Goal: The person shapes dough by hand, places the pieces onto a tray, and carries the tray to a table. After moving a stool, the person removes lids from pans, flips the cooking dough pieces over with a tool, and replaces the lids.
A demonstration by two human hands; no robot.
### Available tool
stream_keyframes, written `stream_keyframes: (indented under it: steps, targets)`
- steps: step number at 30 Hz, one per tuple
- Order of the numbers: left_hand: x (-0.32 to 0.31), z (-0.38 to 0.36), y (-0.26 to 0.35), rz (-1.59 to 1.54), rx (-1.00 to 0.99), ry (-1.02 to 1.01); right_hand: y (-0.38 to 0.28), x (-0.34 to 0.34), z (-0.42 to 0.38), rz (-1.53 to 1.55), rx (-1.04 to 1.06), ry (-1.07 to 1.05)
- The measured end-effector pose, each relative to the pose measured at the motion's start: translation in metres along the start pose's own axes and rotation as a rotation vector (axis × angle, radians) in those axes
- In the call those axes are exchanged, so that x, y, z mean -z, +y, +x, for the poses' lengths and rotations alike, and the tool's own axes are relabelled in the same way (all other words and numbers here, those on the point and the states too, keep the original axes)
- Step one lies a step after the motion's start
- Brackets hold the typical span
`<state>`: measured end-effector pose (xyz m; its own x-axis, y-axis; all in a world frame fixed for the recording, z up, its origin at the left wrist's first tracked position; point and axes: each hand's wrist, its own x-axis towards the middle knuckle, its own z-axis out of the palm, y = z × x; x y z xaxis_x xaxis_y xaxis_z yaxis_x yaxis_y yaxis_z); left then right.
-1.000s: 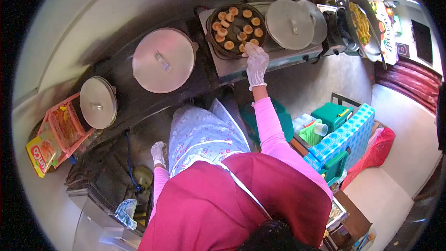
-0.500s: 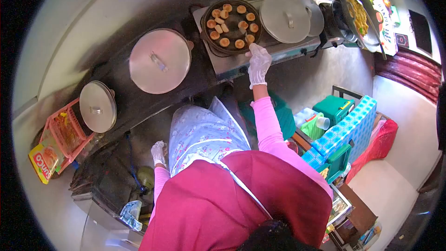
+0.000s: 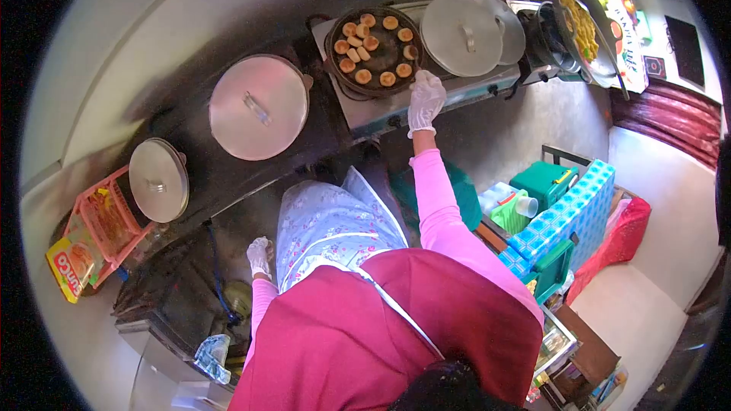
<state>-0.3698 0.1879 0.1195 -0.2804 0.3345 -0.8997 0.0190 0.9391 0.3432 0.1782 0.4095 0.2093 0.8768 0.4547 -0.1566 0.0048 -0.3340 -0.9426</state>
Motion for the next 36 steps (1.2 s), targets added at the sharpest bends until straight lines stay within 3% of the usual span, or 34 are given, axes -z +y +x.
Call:
stream_keyframes:
  steps: [3, 6, 9, 12, 15, 18, 21, 24, 26, 32, 36]
  targets:
    - [-0.006, 0.002, 0.000, 0.019, -0.020, 0.042, 0.018, 0.008, 0.020, -0.653, 0.506, 0.145]
    - [-0.012, -0.013, 0.009, 0.056, -0.085, -0.006, 0.025, 0.007, 0.027, -0.693, 0.507, 0.108]
    - [-0.013, -0.014, 0.014, 0.216, -0.210, -0.019, 0.058, -0.005, 0.047, -0.183, 0.009, 0.002]
    - [-0.013, -0.006, 0.005, 0.017, -0.069, 0.027, 0.036, 0.006, 0.035, -0.084, 0.133, -0.119]
    - [-0.007, -0.003, 0.002, 0.053, -0.074, 0.008, 0.003, 0.005, 0.017, 0.061, -0.036, -0.044]
    - [-0.010, -0.011, 0.017, 0.266, -0.144, -0.023, 0.036, -0.004, 0.032, 0.122, -0.068, -0.074]
    - [-0.012, -0.007, 0.011, 0.218, -0.196, -0.025, 0.057, -0.019, 0.035, 0.112, 0.194, -0.175]
    - [-0.013, -0.005, 0.008, 0.065, -0.119, -0.027, 0.045, -0.016, 0.026, 0.027, 0.248, -0.245]
    - [-0.012, -0.002, 0.010, 0.047, -0.055, 0.003, 0.007, -0.015, 0.006, 0.220, -0.019, -0.224]
    - [-0.009, 0.003, -0.002, 0.068, -0.066, -0.002, 0.013, -0.020, 0.013, 0.146, 0.035, -0.190]
    - [-0.012, -0.008, 0.003, 0.045, -0.109, -0.025, 0.025, -0.031, 0.033, 0.254, -0.043, -0.294]
